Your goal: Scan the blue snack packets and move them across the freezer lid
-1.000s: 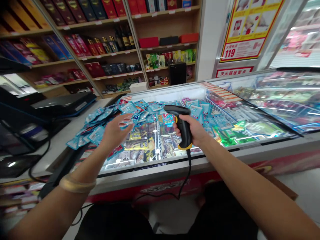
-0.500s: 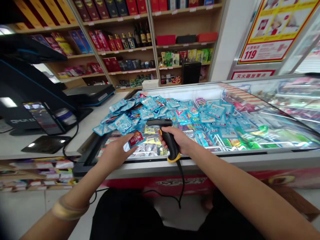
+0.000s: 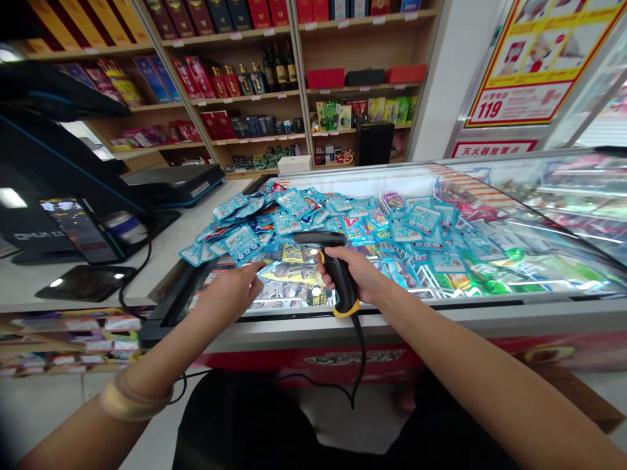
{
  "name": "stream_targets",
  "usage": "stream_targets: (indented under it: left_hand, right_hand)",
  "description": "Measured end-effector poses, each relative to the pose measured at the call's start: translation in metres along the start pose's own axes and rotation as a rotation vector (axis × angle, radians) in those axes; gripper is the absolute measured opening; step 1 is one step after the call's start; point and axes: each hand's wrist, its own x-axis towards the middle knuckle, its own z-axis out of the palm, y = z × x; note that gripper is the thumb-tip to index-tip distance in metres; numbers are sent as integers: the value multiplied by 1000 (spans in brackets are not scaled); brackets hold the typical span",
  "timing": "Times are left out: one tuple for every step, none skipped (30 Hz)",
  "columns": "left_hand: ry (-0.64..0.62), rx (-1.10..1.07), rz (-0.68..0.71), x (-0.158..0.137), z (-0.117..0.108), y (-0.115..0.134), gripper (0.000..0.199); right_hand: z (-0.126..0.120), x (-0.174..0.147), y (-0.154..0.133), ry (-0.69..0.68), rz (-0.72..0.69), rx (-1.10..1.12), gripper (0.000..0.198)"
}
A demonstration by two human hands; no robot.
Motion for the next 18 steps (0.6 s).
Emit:
stream_targets:
  left_hand:
    - [63, -83, -34, 2, -1, -1, 28]
    - [125, -196, -80, 6, -2, -1, 22]
    - [177, -344, -137, 10, -3, 0, 20]
    - [208, -527, -203, 15, -3, 3, 20]
    - [216, -738, -276, 22, -4, 7, 20]
    - [207, -957, -355, 29, -4, 13, 19]
    - [190, -1165, -434, 37, -4, 20, 16]
    - [170, -1345, -509, 45, -5, 28, 12]
    - [149, -1489, -569, 53, -5, 36, 9]
    - [135, -1600, -608, 61, -5, 45, 5]
    - [131, -1684, -627, 69, -4, 53, 4]
    - [138, -1745, -637, 78, -3, 62, 7]
    - [149, -1791, -640, 86, -1, 70, 12]
    - [166, -1823, -641, 94, 2, 77, 17]
    - [187, -1840, -649, 102, 6, 84, 21]
    - [204, -1844, -660, 110, 10, 90, 24]
    - [217, -1834, -664, 117, 15, 96, 25]
    - [223, -1806, -662, 123, 19, 101, 25]
  right_hand:
    - [-2, -1, -2, 0, -10, 7, 16]
    - [-4, -2, -5, 4, -23, 12, 15]
    - [-7, -3, -8, 12, -39, 14, 15]
    - [-10, -5, -12, 23, -54, 13, 14]
    - [-13, -6, -16, 35, -66, 9, 14]
    - [-16, -8, -21, 49, -78, 3, 14]
    - [-20, -10, -26, 63, -91, -3, 14]
    - [-23, -12, -32, 77, -106, -8, 15]
    - [-27, -13, -37, 89, -124, -11, 15]
    - [-30, -14, -43, 97, -143, -14, 15]
    - [-34, -15, -49, 102, -163, -17, 15]
    - [-38, -16, -54, 103, -180, -19, 15]
    - [-41, -16, -59, 103, -196, -19, 16]
    - [-45, -15, -63, 100, -212, -14, 16]
    - [-48, -14, -67, 93, -231, -1, 16]
    - [-52, -13, -69, 84, -250, 15, 16]
    - [-54, -12, -70, 76, -269, 34, 15]
    - [-57, -11, -71, 72, -283, 53, 15]
